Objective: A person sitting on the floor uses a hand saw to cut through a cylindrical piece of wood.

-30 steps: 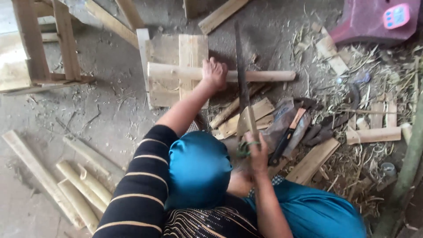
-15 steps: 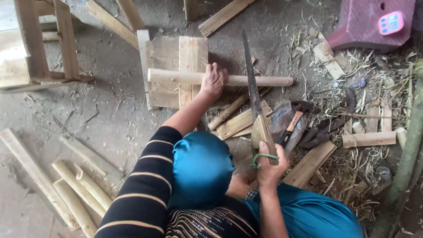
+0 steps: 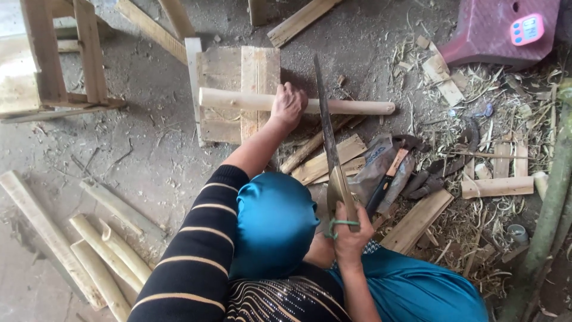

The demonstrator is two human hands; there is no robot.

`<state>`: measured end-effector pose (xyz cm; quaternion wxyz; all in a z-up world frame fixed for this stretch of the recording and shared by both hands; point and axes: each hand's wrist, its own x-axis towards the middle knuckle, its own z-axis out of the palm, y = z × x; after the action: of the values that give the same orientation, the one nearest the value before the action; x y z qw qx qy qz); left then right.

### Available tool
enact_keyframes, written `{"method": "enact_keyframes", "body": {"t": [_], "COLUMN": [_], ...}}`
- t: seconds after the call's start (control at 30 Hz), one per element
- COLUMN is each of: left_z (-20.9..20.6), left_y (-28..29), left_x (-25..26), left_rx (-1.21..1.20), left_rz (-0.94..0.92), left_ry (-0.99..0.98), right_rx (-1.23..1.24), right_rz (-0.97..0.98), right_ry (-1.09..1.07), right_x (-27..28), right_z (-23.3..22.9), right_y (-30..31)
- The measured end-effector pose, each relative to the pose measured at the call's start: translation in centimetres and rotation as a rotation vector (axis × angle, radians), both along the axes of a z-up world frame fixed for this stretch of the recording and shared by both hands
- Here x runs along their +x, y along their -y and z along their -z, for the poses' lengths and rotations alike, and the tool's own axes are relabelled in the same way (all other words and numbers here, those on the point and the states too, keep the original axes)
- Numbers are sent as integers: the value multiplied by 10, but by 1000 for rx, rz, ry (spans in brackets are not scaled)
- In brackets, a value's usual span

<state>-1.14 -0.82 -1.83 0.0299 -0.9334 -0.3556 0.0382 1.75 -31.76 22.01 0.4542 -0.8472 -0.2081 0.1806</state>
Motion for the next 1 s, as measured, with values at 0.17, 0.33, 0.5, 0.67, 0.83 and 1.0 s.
{"method": "enact_keyframes", "body": {"t": [0.17, 0.33, 0.5, 0.67, 0.83, 1.0], "left_z": [7, -4, -1, 12, -9, -52], "left_y": [4, 8, 4, 1, 13, 14], "left_x": [0, -5, -1, -3, -6, 0], "left_rx": [40, 59, 11, 14, -90, -145], "left_rz": [26, 50, 13, 56, 60, 67], "left_ry": [-212, -213, 23, 44, -83, -198], "right_rx": [-108, -151, 129, 5, -146, -138], "right_rz": [-186, -284, -153, -137, -28, 40], "right_ry": [-109, 10, 150, -102, 75, 57], "right_x": [20, 34, 16, 25, 6, 47], "right_z": [-14, 22, 92, 55, 48, 137], "right_y": [17, -19, -89, -8, 36, -42]}}
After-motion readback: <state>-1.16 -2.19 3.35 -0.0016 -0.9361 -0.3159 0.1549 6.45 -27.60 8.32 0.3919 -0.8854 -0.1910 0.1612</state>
